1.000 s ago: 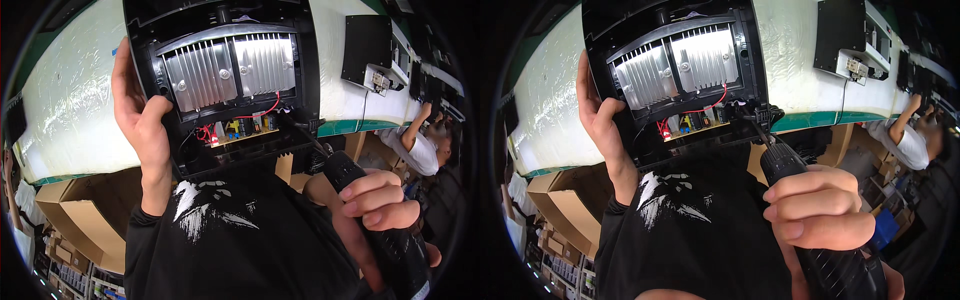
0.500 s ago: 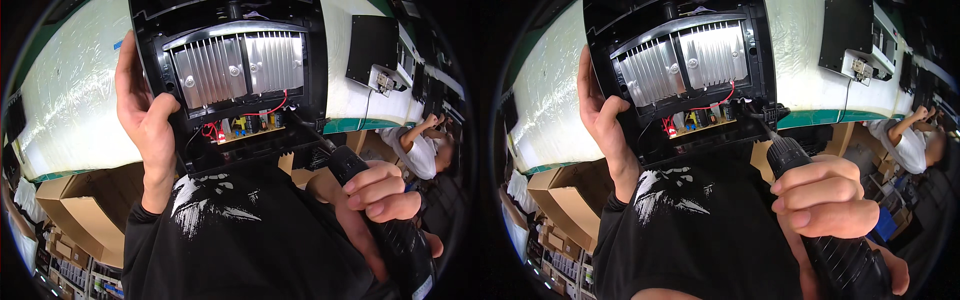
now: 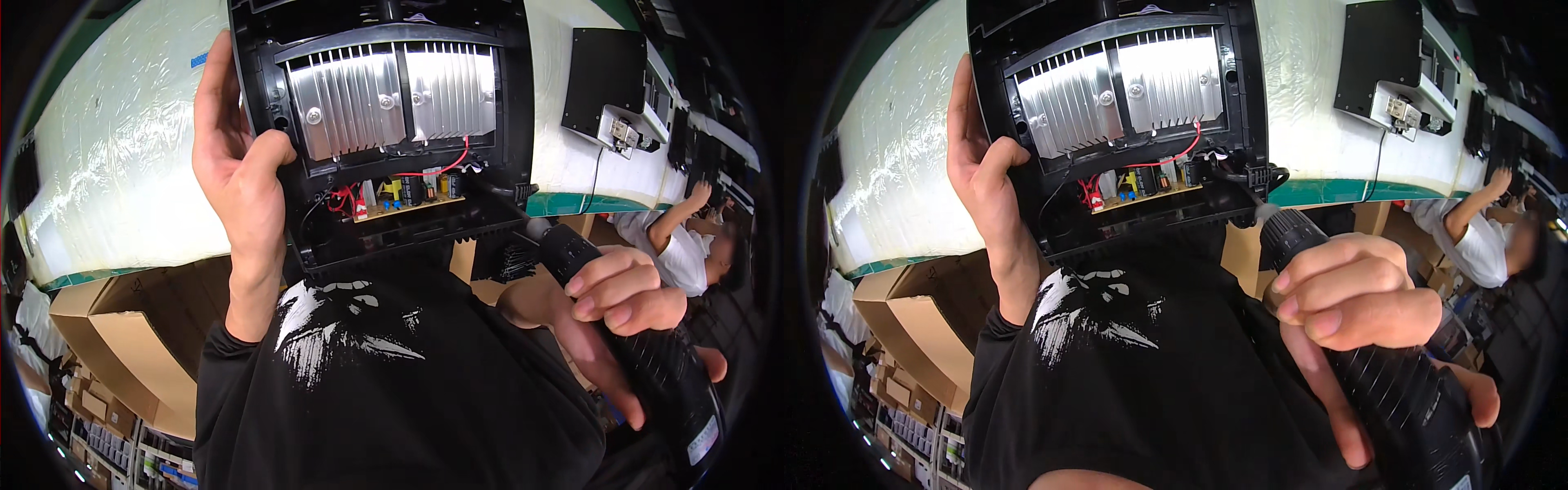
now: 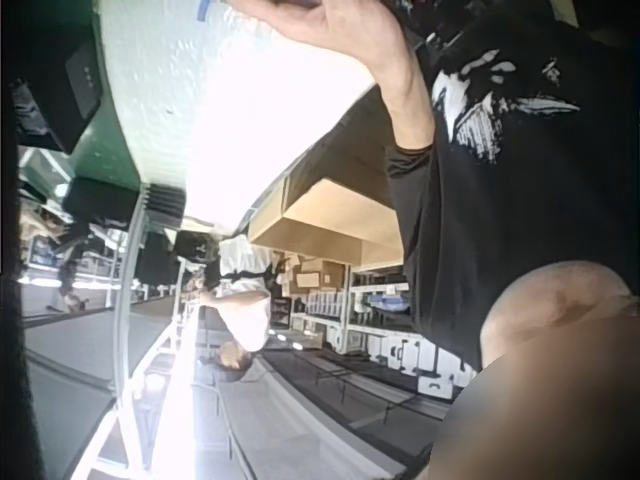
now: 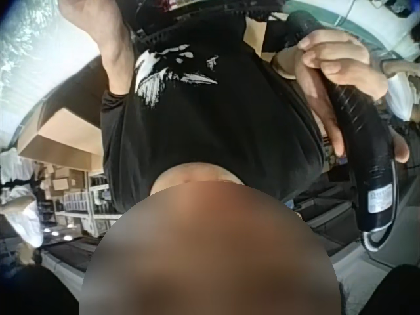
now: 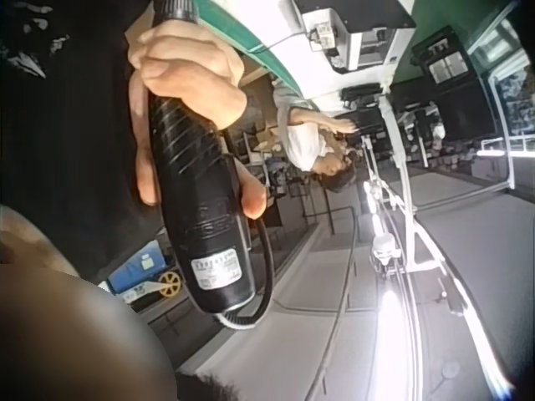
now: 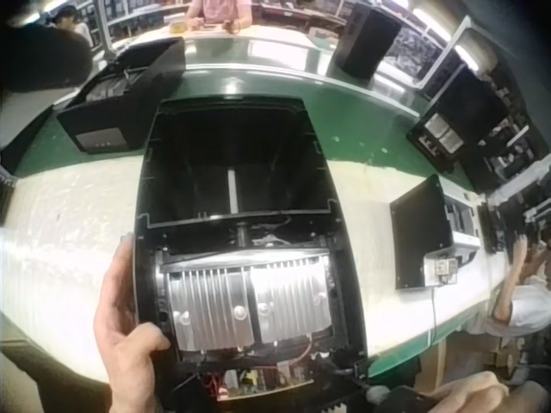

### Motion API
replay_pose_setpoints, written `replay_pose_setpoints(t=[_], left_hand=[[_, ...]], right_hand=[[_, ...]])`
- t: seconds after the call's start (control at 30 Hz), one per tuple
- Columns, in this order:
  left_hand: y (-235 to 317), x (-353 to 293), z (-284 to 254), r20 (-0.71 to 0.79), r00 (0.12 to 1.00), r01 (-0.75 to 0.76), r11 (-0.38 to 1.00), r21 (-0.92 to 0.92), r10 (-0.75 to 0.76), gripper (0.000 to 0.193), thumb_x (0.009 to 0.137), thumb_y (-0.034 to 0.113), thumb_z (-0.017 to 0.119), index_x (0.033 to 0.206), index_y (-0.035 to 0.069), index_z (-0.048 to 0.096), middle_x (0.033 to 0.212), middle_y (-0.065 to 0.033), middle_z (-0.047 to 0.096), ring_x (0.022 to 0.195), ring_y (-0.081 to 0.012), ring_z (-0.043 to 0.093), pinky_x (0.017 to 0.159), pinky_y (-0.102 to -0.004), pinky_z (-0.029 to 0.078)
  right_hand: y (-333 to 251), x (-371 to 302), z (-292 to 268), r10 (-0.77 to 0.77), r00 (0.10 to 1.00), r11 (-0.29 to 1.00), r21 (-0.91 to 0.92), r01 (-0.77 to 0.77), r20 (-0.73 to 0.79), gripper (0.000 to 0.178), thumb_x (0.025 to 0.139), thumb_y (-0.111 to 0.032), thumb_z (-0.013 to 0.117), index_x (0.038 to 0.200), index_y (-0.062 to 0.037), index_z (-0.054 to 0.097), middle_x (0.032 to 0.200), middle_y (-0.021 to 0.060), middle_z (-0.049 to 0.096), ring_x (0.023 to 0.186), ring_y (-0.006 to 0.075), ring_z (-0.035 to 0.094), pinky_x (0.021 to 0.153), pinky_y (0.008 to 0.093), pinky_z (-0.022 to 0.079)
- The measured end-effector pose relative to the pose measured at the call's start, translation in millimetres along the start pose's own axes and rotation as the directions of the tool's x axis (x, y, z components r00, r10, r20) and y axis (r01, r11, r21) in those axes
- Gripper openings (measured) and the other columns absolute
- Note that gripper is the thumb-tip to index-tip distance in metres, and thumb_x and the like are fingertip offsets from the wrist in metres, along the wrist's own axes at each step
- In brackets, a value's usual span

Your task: Assembling an electronic device by installing internal components, connecting wires, and screwing the casing together on an assembly line.

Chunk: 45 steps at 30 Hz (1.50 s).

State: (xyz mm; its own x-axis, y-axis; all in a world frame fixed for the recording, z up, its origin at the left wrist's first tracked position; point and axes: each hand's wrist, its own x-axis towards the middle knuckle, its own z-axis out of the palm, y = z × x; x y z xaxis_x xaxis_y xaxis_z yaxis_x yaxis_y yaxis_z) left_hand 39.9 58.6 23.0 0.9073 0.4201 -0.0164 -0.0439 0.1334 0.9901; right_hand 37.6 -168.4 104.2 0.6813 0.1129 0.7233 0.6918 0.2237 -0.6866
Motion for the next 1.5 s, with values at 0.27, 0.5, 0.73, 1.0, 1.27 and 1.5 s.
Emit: replay_pose_setpoints(t=[0.27,0.5,0.73,1.0,1.27,1.5], left_hand=[[-3.6,-0.7,1.1,0.000,0.999,-0.034,0.997,0.074,0.034,0.081,0.055,-0.006,0.042,0.136,-0.004,0.038,0.133,-0.0185,0.045,0.111,-0.0189,0.052,0.077,-0.0171,0.044],[-6.1,1.7,-0.7,0.029,0.999,-0.033,0.998,-0.056,0.035,0.076,0.063,-0.014,0.041,0.138,-0.003,0.033,0.133,-0.0170,0.045,0.103,-0.0141,0.053,0.069,-0.0175,0.044],[-4.1,0.6,1.3,0.028,0.999,-0.021,0.999,-0.045,0.022,0.080,0.059,-0.012,0.041,0.138,-0.003,0.034,0.135,-0.0172,0.043,0.111,-0.0193,0.051,0.089,-0.0237,0.041],[-2.1,0.3,5.8,-0.044,0.998,-0.031,0.993,0.110,0.036,0.080,0.058,-0.005,0.040,0.137,-0.005,0.035,0.137,-0.0181,0.042,0.118,-0.0220,0.048,0.081,-0.0195,0.044],[-5.1,1.4,8.5,-0.031,0.998,-0.040,0.982,0.184,0.047,0.081,0.058,-0.005,0.039,0.138,-0.004,0.034,0.139,-0.0180,0.040,0.121,-0.0216,0.046,0.078,-0.0170,0.043],[-2.5,0.5,12.2,-0.041,0.998,-0.031,0.971,0.239,0.042,0.082,0.057,-0.005,0.038,0.139,-0.003,0.034,0.140,-0.0184,0.038,0.126,-0.0233,0.042,0.076,-0.0162,0.044]], right_hand=[[2.3,-1.2,1.9,-0.001,0.998,0.999,0.040,0.004,-0.064,0.073,0.082,-0.069,0.044,0.142,-0.0329,0.022,0.078,0.0103,0.046,0.045,0.0166,0.045,0.038,0.0286,0.044],[-2.8,3.6,-4.0,0.031,0.996,0.999,0.033,-0.034,0.083,0.076,0.081,-0.070,0.044,0.143,-0.0302,0.022,0.078,0.0102,0.047,0.046,0.0166,0.046,0.038,0.0288,0.044],[-56.5,36.9,-52.9,-0.142,0.989,0.966,0.222,0.129,0.044,0.066,0.080,-0.054,0.062,0.118,-0.0013,0.046,0.072,0.0002,0.051,0.045,0.0065,0.048,0.044,0.0205,0.047],[-76.8,40.6,-150.5,-0.482,0.829,0.822,-0.475,0.315,-0.285,0.062,0.082,-0.075,0.032,0.115,-0.0251,0.045,0.070,0.0056,0.052,0.047,0.0188,0.046,0.042,0.0316,0.039],[-33.3,29.0,-202.3,-0.487,0.717,0.748,-0.662,0.047,-0.499,0.088,0.076,-0.084,0.017,0.068,-0.0013,0.048,0.054,0.0108,0.046,0.044,0.0234,0.045,0.046,0.0333,0.042],[-27.9,26.0,-236.2,-0.365,0.824,0.826,-0.559,0.073,-0.433,0.088,0.075,-0.084,0.020,0.072,-0.0019,0.051,0.057,0.0106,0.048,0.045,0.0230,0.046,0.048,0.0343,0.043]])
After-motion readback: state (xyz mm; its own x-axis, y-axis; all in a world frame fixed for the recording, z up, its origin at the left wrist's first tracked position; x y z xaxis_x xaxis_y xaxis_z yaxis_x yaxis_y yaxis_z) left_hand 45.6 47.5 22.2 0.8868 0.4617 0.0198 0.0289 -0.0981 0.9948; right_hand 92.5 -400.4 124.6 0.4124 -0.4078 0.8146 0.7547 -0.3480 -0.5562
